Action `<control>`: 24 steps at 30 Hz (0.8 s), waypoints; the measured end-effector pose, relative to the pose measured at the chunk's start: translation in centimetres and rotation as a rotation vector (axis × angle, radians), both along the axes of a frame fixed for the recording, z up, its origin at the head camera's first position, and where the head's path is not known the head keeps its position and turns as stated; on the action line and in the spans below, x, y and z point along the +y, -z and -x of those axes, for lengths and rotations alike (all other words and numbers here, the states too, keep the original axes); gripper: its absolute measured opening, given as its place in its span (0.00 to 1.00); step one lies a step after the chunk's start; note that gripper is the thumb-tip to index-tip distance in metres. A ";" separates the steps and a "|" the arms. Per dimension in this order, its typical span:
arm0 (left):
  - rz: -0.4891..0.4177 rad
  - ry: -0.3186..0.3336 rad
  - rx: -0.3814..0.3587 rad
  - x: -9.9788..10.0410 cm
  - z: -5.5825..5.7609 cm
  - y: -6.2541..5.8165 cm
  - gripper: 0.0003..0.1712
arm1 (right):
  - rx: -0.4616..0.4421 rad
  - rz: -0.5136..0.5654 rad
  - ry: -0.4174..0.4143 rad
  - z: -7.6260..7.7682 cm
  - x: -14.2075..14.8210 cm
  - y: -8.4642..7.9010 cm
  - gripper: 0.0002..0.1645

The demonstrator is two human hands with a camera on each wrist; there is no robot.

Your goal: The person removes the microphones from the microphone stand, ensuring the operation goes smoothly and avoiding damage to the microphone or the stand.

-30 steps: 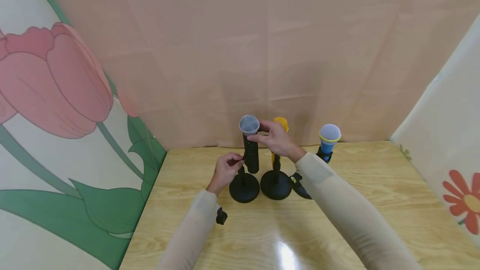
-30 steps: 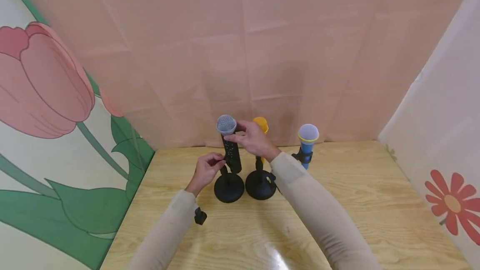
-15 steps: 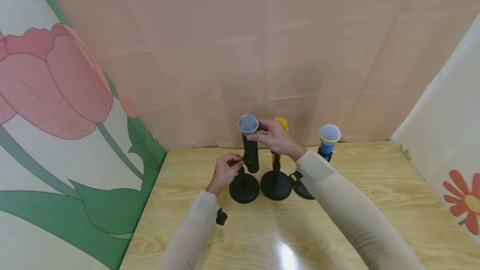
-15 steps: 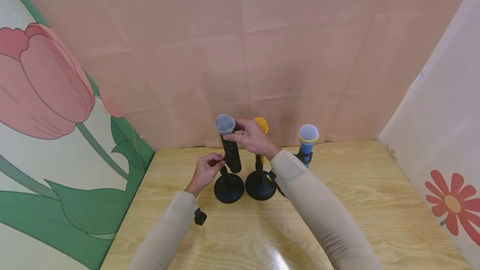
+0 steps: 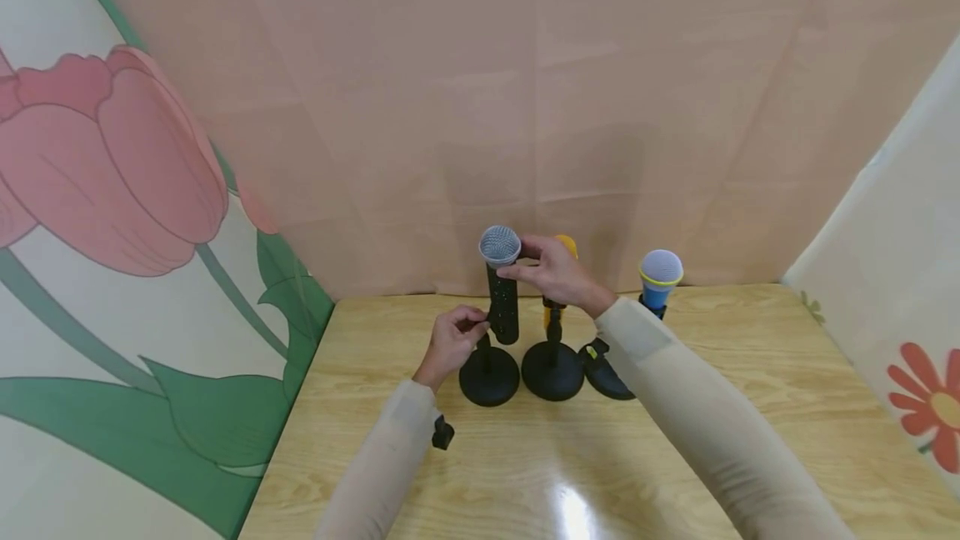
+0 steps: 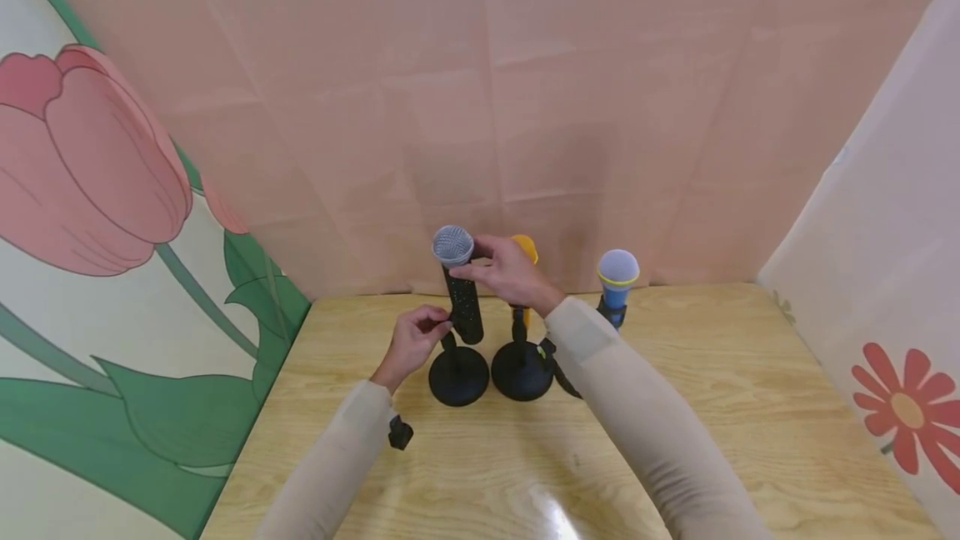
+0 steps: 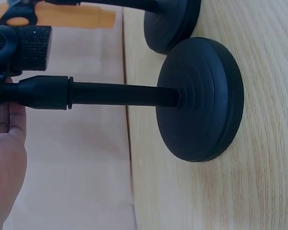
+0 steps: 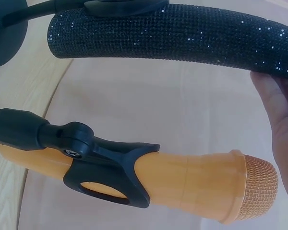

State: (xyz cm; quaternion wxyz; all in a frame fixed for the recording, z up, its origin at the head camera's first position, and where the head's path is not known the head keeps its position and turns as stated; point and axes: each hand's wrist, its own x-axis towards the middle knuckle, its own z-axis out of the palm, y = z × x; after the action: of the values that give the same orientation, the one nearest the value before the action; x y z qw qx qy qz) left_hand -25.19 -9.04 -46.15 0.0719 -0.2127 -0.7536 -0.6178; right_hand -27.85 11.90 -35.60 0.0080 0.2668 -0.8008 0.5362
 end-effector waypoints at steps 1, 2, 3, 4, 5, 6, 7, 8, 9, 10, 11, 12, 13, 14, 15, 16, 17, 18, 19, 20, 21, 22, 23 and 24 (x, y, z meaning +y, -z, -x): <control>0.002 0.002 -0.001 0.0 0.0 0.0 0.05 | 0.001 0.000 -0.002 0.0 0.0 0.0 0.25; 0.004 0.005 -0.004 0.0 0.0 0.0 0.05 | 0.002 0.001 -0.004 0.0 0.1 -0.1 0.25; 0.004 0.007 -0.006 0.0 0.0 0.0 0.05 | 0.002 0.002 -0.007 0.0 0.1 -0.1 0.25; 0.003 0.008 -0.010 0.0 -0.1 0.0 0.05 | 0.004 0.002 -0.008 0.1 0.1 -0.1 0.25; 0.002 0.010 -0.013 0.0 -0.1 0.0 0.05 | 0.004 0.004 -0.009 0.1 0.2 -0.2 0.25; 0.000 0.010 -0.015 0.0 -0.1 0.0 0.05 | 0.005 0.005 -0.010 0.1 0.2 -0.2 0.26; 0.000 0.012 -0.016 0.0 -0.1 0.0 0.05 | 0.006 0.005 -0.009 0.1 0.2 -0.3 0.26; 0.000 0.011 -0.017 0.0 -0.1 0.0 0.05 | 0.006 0.006 -0.008 0.1 0.2 -0.3 0.26; 0.000 0.010 -0.017 0.0 -0.1 0.0 0.05 | 0.006 0.006 -0.005 0.1 0.1 -0.4 0.26; -0.001 0.009 -0.017 0.0 -0.1 0.0 0.05 | 0.007 0.005 -0.003 0.1 0.1 -0.4 0.26; -0.001 0.008 -0.016 -0.1 -0.1 0.0 0.05 | 0.007 0.003 -0.001 0.1 0.2 -0.5 0.26; -0.001 0.008 -0.015 -0.1 -0.2 0.0 0.05 | 0.010 0.000 -0.003 0.1 0.2 -0.5 0.26; -0.003 0.006 -0.014 -0.1 -0.2 0.0 0.05 | 0.011 0.000 -0.005 0.1 0.2 -0.6 0.26; -0.002 0.005 -0.013 -0.1 -0.2 0.0 0.05 | 0.013 0.000 -0.008 0.1 0.2 -0.7 0.26; -0.003 0.005 -0.012 -0.1 -0.2 0.0 0.05 | 0.016 0.000 -0.013 0.1 0.2 -0.7 0.26; -0.004 0.005 -0.009 -0.1 -0.2 0.1 0.04 | 0.018 -0.001 -0.018 0.1 0.2 -0.8 0.26; -0.004 0.007 -0.008 -0.1 -0.2 0.1 0.04 | 0.021 -0.001 -0.024 0.2 0.2 -0.8 0.26; -0.004 0.010 -0.008 -0.1 -0.2 0.1 0.04 | 0.023 -0.001 -0.030 0.2 0.2 -0.9 0.26; -0.003 0.012 -0.009 -0.2 -0.2 0.1 0.04 | 0.021 -0.001 -0.031 0.2 0.2 -1.0 0.26; -0.001 0.015 -0.011 -0.2 -0.2 0.1 0.05 | 0.023 -0.002 -0.032 0.2 0.3 -1.0 0.26; -0.002 0.017 -0.013 -0.2 -0.2 0.2 0.05 | 0.023 0.000 -0.034 0.2 0.3 -1.0 0.25; -0.001 0.019 -0.016 -0.2 -0.2 0.1 0.05 | 0.024 0.002 -0.037 0.2 0.3 -1.1 0.25; 0.001 0.019 -0.020 -0.2 -0.2 0.1 0.05 | 0.024 0.004 -0.038 0.2 0.3 -1.2 0.25; 0.001 0.017 -0.023 -0.2 -0.3 0.1 0.05 | 0.024 0.006 -0.038 0.2 0.3 -1.3 0.25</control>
State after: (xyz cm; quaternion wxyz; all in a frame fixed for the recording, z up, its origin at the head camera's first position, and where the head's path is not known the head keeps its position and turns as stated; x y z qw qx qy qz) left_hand -24.92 -9.27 -46.21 0.0577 -0.2121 -0.7528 -0.6204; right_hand -28.05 12.19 -34.32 0.0083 0.2886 -0.7938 0.5353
